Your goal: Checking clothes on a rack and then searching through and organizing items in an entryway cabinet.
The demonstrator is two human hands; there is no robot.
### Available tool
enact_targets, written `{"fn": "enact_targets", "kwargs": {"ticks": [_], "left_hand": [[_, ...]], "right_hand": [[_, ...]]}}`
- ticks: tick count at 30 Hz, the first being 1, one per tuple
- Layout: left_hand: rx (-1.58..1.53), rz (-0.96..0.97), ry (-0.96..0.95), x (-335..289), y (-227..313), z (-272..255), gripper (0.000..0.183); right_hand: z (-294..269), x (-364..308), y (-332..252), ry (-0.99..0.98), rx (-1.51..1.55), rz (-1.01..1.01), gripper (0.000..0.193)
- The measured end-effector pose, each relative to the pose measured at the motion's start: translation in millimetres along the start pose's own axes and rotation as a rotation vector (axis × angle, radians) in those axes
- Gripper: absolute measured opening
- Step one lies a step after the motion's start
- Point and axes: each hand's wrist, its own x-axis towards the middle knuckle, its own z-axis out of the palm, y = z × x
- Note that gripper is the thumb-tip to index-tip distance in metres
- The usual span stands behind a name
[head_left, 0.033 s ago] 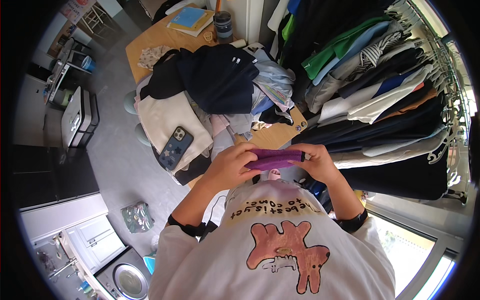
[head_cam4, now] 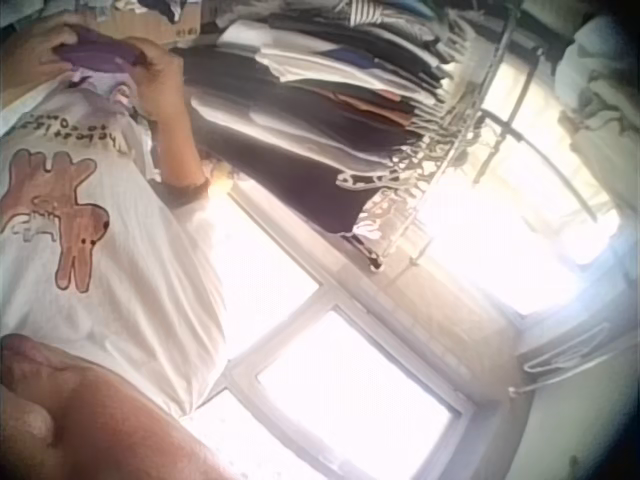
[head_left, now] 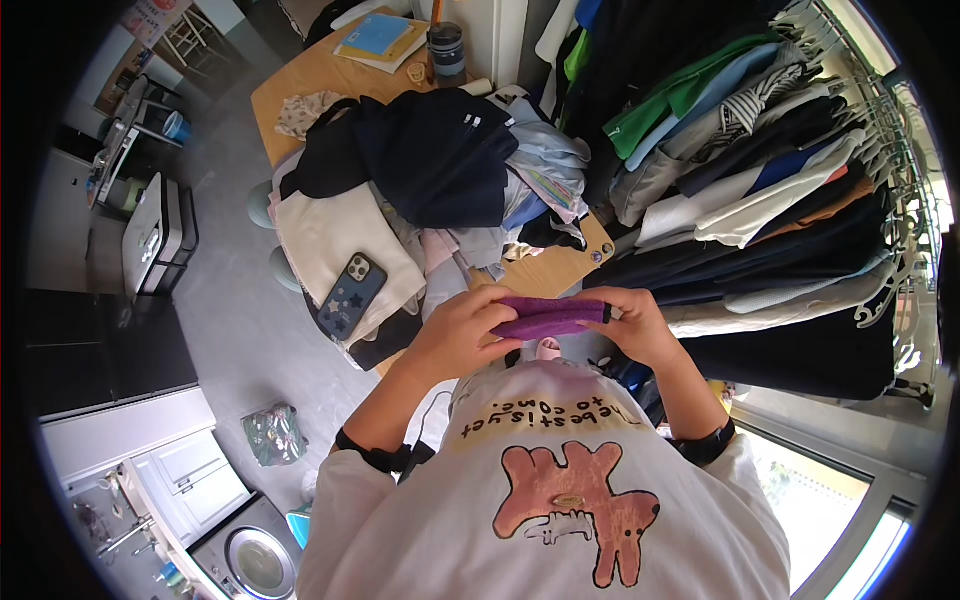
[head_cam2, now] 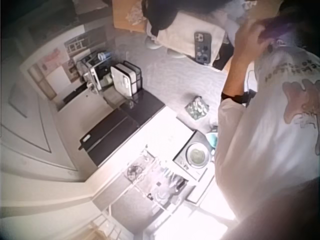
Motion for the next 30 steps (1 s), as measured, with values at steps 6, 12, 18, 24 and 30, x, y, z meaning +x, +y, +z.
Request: {"fn": "enact_targets", "kwargs": {"ticks": [6,12,18,24,30], "left_hand": [[0.270,0.088,0.035,3.7,0.8,-16.3,0.025],[0.044,0.031,0.088,4.0,-3.1,-6.0,0.026],[-0.871,-0.342,0.202,2.2,4.3,13.3,0.038],[-0.977,-0.477,-0.077,-25.2,-50.7,64.5,0.057],[-0.877,-0.554,0.045,-18.9,-41.1,63.8,0.041]], "right_hand": [[-9.4,-8.2,-1.2,0.042,-0.100,-0.022,0.032],[-7.0,-11.5,0.1,0.053,-0.055,0.074,0.029],[-1.4,-13.3,16.8,0.098,0.200,0.056,0.027],[11.3,-14.1,11.8,0.139,0.351,0.119,0.027],[12.2,-3.0,21.3,0.342,0.529,0.155,0.028]]}}
